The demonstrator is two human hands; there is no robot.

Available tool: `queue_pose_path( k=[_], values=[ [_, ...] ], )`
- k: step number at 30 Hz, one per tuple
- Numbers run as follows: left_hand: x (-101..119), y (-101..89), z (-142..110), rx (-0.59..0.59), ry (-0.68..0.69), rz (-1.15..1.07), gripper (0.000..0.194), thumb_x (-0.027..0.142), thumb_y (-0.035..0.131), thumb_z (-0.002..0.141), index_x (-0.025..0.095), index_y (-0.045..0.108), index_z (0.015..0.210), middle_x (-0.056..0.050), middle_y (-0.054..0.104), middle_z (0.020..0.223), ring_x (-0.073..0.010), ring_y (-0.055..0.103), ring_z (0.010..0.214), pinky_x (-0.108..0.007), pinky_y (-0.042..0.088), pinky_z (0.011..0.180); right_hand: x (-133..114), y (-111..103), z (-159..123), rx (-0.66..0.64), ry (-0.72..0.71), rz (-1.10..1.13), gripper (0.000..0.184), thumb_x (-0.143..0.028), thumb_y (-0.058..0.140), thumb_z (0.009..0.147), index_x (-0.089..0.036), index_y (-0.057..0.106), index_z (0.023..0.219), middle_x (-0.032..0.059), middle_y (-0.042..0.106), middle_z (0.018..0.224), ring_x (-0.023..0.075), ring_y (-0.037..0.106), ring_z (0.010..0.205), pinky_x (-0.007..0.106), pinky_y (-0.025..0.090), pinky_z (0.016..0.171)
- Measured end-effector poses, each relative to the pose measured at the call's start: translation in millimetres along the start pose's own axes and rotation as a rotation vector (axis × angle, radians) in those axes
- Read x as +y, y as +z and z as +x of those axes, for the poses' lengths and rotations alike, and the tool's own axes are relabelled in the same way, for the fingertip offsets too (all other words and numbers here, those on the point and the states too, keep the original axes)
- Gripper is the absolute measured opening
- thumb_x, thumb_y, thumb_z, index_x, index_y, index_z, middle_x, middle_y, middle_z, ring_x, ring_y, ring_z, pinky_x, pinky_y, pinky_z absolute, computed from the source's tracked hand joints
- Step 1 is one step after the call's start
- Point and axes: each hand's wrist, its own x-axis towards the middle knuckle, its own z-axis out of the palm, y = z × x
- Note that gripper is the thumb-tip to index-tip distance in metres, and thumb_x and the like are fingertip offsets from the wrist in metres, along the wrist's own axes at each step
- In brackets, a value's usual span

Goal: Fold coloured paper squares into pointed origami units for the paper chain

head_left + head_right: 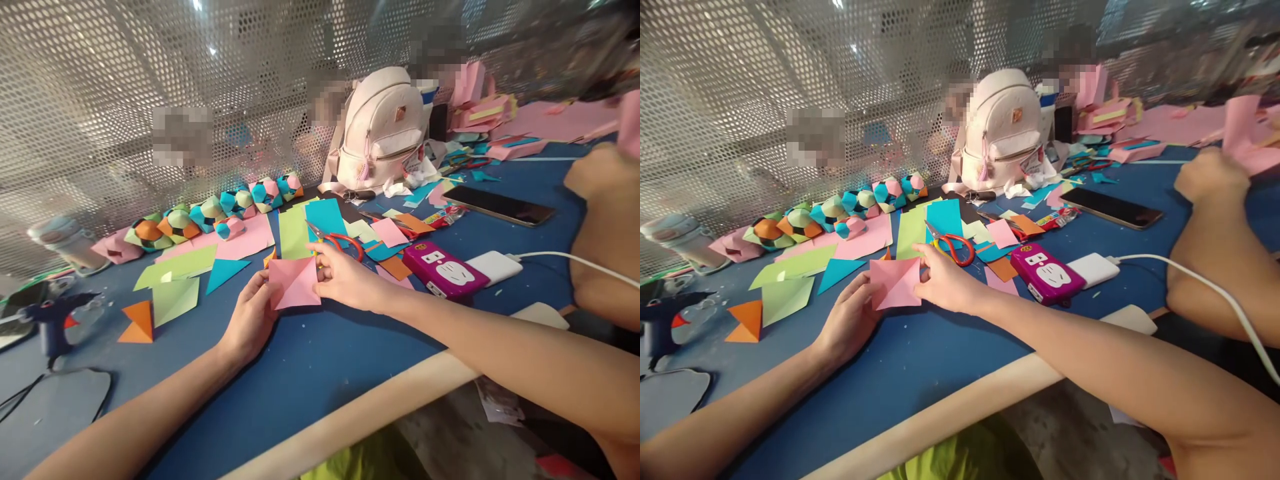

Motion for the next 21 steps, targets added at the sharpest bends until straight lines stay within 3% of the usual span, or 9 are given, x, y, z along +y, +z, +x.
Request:
queue_pose_path(
  k=[4,11,15,21],
  values=[
    [0.3,-1.3,3.4,0.003,-0.062,-0.073,0.015,0.024,0.070,0.068,0.018,0.060,0.078,0.001,0.063,0.074,-0.0146,0.060,0.070,-0.021,0.045,0.058,3.5,1.4,-1.3,-0.014,-0.026,-0.071,0.081,0.000,0.055,0.069,-0.016,0.029,0.144,-0.0034,0.046,0.077,0.0097,0.049,0.067,0.023,0.042,0.063],
    [-2.3,-1.9,4.1,-0.051,-0.054,-0.115,0.021,0.020,0.071,0.069,0.016,0.065,0.089,-0.002,0.069,0.082,-0.0154,0.065,0.075,-0.023,0.048,0.064,4.5,6.0,0.6,-0.023,0.006,0.066,0.080,-0.005,0.060,0.071,-0.016,0.027,0.143,-0.0005,0.052,0.088,0.0101,0.054,0.069,0.027,0.046,0.066],
    [-2.9,-1.4,1.8,-0.135,-0.036,-0.088,0.028,0.018,0.072,0.067,0.016,0.067,0.095,-0.004,0.072,0.088,-0.0194,0.066,0.084,-0.028,0.050,0.075,4.2,9.1,1.2,0.036,-0.021,0.188,0.064,-0.011,0.061,0.074,-0.015,0.037,0.134,-0.0021,0.054,0.081,0.0119,0.055,0.072,0.029,0.047,0.071],
    [-3.7,-1.3,1.5,-0.139,-0.082,-0.077,0.029,0.024,0.075,0.067,0.014,0.070,0.094,-0.006,0.073,0.085,-0.0215,0.067,0.082,-0.030,0.050,0.074,1.5,8.4,-0.2,0.061,-0.054,0.084,0.045,-0.011,0.057,0.073,-0.017,0.051,0.117,-0.0031,0.053,0.075,0.0122,0.054,0.071,0.028,0.044,0.068]
  ],
)
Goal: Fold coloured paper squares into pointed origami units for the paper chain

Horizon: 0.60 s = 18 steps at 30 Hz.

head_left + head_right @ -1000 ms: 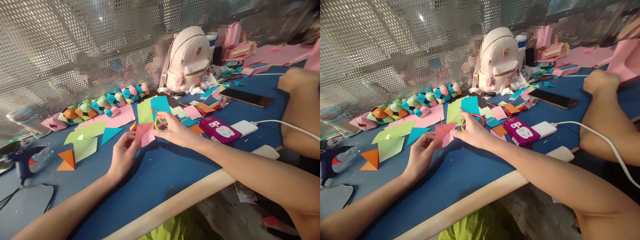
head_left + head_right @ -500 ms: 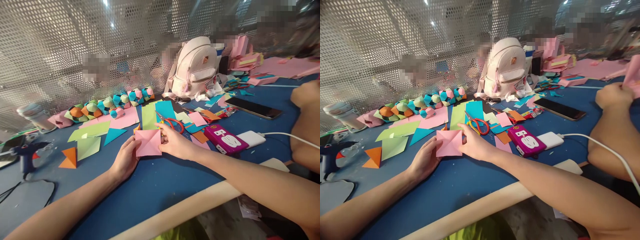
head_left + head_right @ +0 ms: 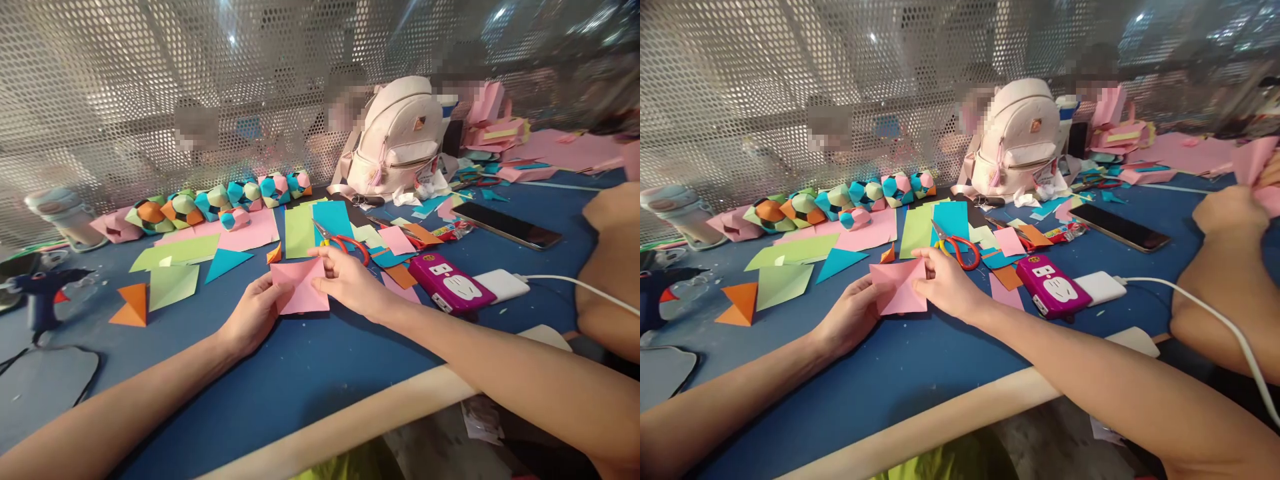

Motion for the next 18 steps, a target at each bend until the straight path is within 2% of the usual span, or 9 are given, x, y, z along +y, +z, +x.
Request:
queue_pose_path(
  k=[7,12,18],
  values=[
    [2.7,-0.8,1.0,0.094,-0.045,-0.037,0.023,0.023,0.074,0.066,0.012,0.071,0.087,-0.006,0.073,0.078,-0.0161,0.065,0.067,-0.025,0.050,0.064,0.6,4.6,-1.9,-0.029,-0.024,-0.031,0.040,-0.011,0.055,0.072,-0.016,0.052,0.112,-0.0073,0.043,0.066,0.0104,0.047,0.063,0.027,0.040,0.062],
    [1.6,-2.9,1.2,0.028,-0.034,-0.023,0.027,0.015,0.073,0.063,0.012,0.068,0.089,-0.005,0.072,0.080,-0.0145,0.064,0.068,-0.024,0.050,0.066,2.7,7.1,-3.4,-0.007,-0.020,-0.021,0.042,-0.010,0.055,0.072,-0.016,0.052,0.113,-0.0068,0.045,0.068,0.0101,0.047,0.063,0.026,0.039,0.060],
    [-0.4,-4.5,-0.9,-0.005,-0.027,0.022,0.030,0.016,0.074,0.065,0.013,0.064,0.093,-0.005,0.071,0.085,-0.0159,0.064,0.072,-0.027,0.050,0.069,-0.3,7.2,-4.9,-0.016,0.020,-0.078,0.042,-0.012,0.057,0.073,-0.015,0.054,0.115,-0.0070,0.045,0.066,0.0106,0.048,0.062,0.027,0.040,0.062]
  ],
)
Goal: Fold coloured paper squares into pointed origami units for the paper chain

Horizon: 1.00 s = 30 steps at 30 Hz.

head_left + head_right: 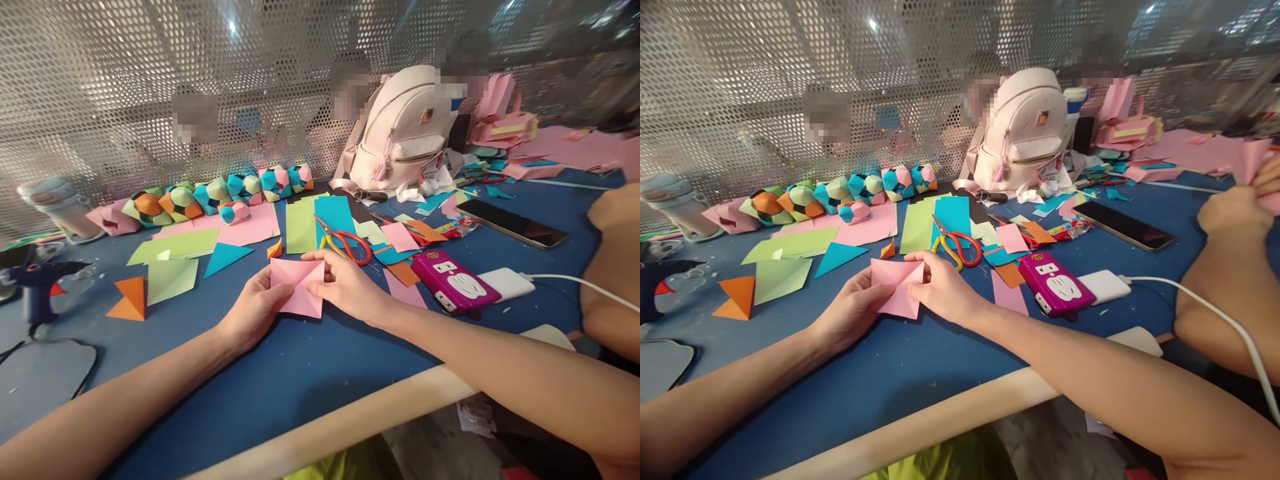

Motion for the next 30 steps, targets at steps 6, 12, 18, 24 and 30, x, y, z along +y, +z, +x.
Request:
queue_pose_path(
  k=[6,12,18,24,30],
  values=[
    [1.2,2.6,-2.1,0.020,0.011,0.032,0.030,0.018,0.075,0.064,0.015,0.064,0.092,-0.004,0.071,0.084,-0.0153,0.064,0.071,-0.026,0.048,0.068,-2.0,-3.4,2.0,0.038,-0.005,0.059,0.033,-0.021,0.059,0.077,-0.015,0.055,0.110,-0.0034,0.054,0.074,0.0119,0.052,0.069,0.030,0.043,0.070],
    [2.5,4.3,-2.4,0.043,0.022,0.053,0.030,0.019,0.074,0.063,0.015,0.064,0.090,-0.002,0.069,0.078,-0.0144,0.062,0.067,-0.025,0.047,0.064,-1.8,-5.6,1.9,0.067,0.008,0.173,0.029,-0.022,0.059,0.078,-0.016,0.054,0.106,-0.0016,0.058,0.077,0.0124,0.056,0.071,0.029,0.045,0.069],
    [0.4,3.7,-2.1,0.053,0.038,0.086,0.026,0.017,0.072,0.064,0.015,0.061,0.087,0.000,0.065,0.074,-0.0130,0.059,0.064,-0.024,0.044,0.060,-4.0,-5.1,3.1,0.106,0.036,0.203,0.025,-0.014,0.056,0.076,-0.016,0.054,0.102,-0.0028,0.057,0.074,0.0096,0.055,0.064,0.027,0.046,0.063],
    [-3.6,-1.1,-1.8,0.028,0.055,0.173,0.020,0.018,0.067,0.070,0.017,0.061,0.089,0.002,0.062,0.072,-0.0124,0.056,0.065,-0.023,0.042,0.061,-2.1,-3.7,5.8,0.122,0.025,0.172,0.022,-0.014,0.055,0.078,-0.015,0.054,0.100,-0.0005,0.060,0.077,0.0103,0.056,0.064,0.027,0.047,0.063],
    [-2.9,-1.7,-3.6,0.019,0.077,0.310,0.023,0.022,0.063,0.073,0.019,0.062,0.095,0.003,0.059,0.070,-0.0105,0.049,0.058,-0.021,0.035,0.052,0.0,-4.7,6.1,0.135,-0.020,0.144,0.024,-0.013,0.057,0.076,-0.016,0.054,0.100,-0.0002,0.061,0.079,0.0105,0.057,0.067,0.027,0.047,0.065]
  ],
)
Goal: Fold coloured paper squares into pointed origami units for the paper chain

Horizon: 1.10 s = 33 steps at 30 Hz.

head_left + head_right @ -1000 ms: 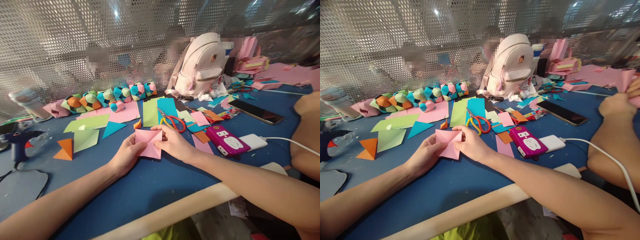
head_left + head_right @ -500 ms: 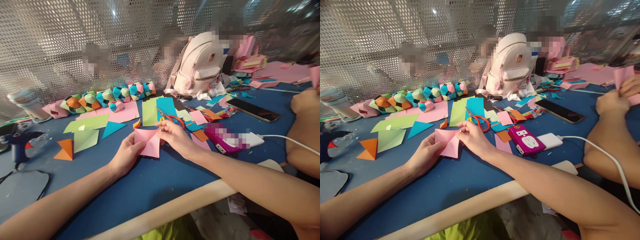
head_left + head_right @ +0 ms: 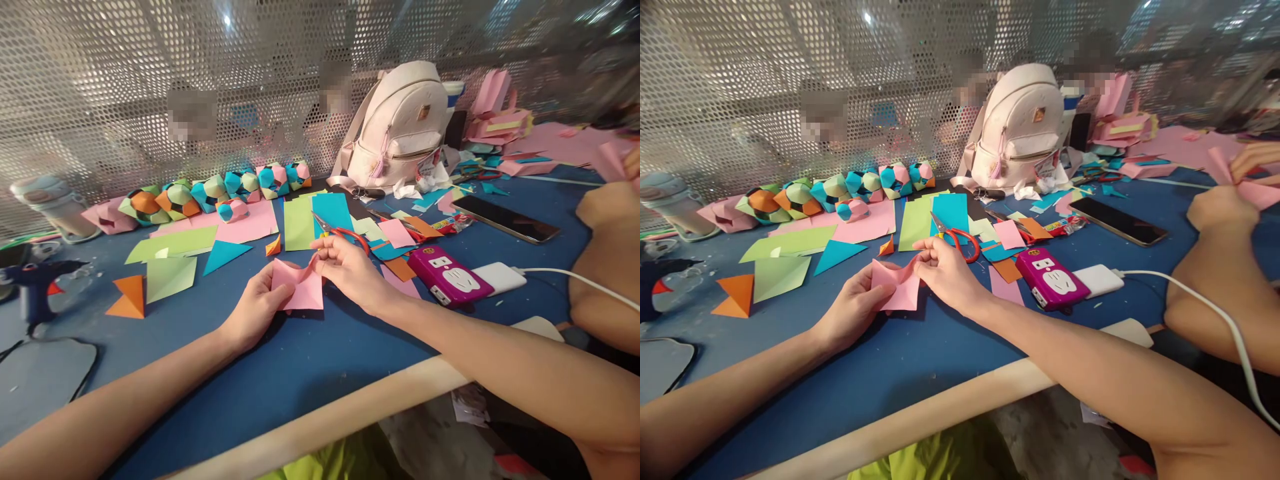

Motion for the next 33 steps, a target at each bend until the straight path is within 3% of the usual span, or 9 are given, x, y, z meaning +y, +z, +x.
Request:
queue_pose_path(
  k=[4,9,14,23,33],
  values=[
    [1,1.8,-1,0.062,0.015,0.055,0.025,0.026,0.065,0.071,0.020,0.064,0.096,0.003,0.059,0.073,-0.0109,0.048,0.058,-0.021,0.035,0.052,-1,1,0,-0.007,-0.040,-0.012,0.024,-0.013,0.058,0.076,-0.016,0.055,0.099,0.0007,0.063,0.081,0.0112,0.059,0.070,0.027,0.048,0.066],
    [-2,0.7,-2,0.059,0.060,0.046,0.026,0.036,0.062,0.078,0.021,0.066,0.100,-0.001,0.064,0.086,-0.0167,0.054,0.075,-0.024,0.040,0.066,-2,2,-1,-0.016,-0.132,-0.018,0.012,-0.015,0.060,0.075,-0.017,0.056,0.086,0.0006,0.063,0.078,0.0118,0.061,0.072,0.027,0.051,0.069],
    [1,0.9,-3,0.012,0.110,0.105,0.016,0.036,0.059,0.082,0.021,0.065,0.084,-0.002,0.063,0.095,-0.0171,0.053,0.080,-0.025,0.041,0.069,-4,1,-4,-0.065,-0.213,-0.063,0.004,-0.021,0.059,0.078,-0.018,0.057,0.075,-0.0004,0.063,0.071,0.0122,0.059,0.066,0.027,0.049,0.064],
    [10,3.3,-6,-0.069,0.111,0.281,0.023,0.040,0.055,0.086,0.019,0.063,0.081,0.000,0.062,0.077,-0.0134,0.045,0.065,-0.023,0.033,0.059,-11,3,-8,-0.125,-0.261,-0.080,0.006,-0.022,0.059,0.079,-0.019,0.061,0.074,-0.0016,0.064,0.072,0.0114,0.059,0.065,0.026,0.049,0.065],
    [6,1.4,-6,-0.075,0.160,0.292,0.028,0.044,0.056,0.086,0.018,0.063,0.078,0.003,0.049,0.068,-0.0119,0.039,0.062,-0.023,0.032,0.058,-14,5,-11,-0.135,-0.242,-0.108,0.006,-0.019,0.059,0.080,-0.019,0.065,0.078,-0.0019,0.063,0.073,0.0103,0.058,0.061,0.025,0.049,0.062]
  ],
)
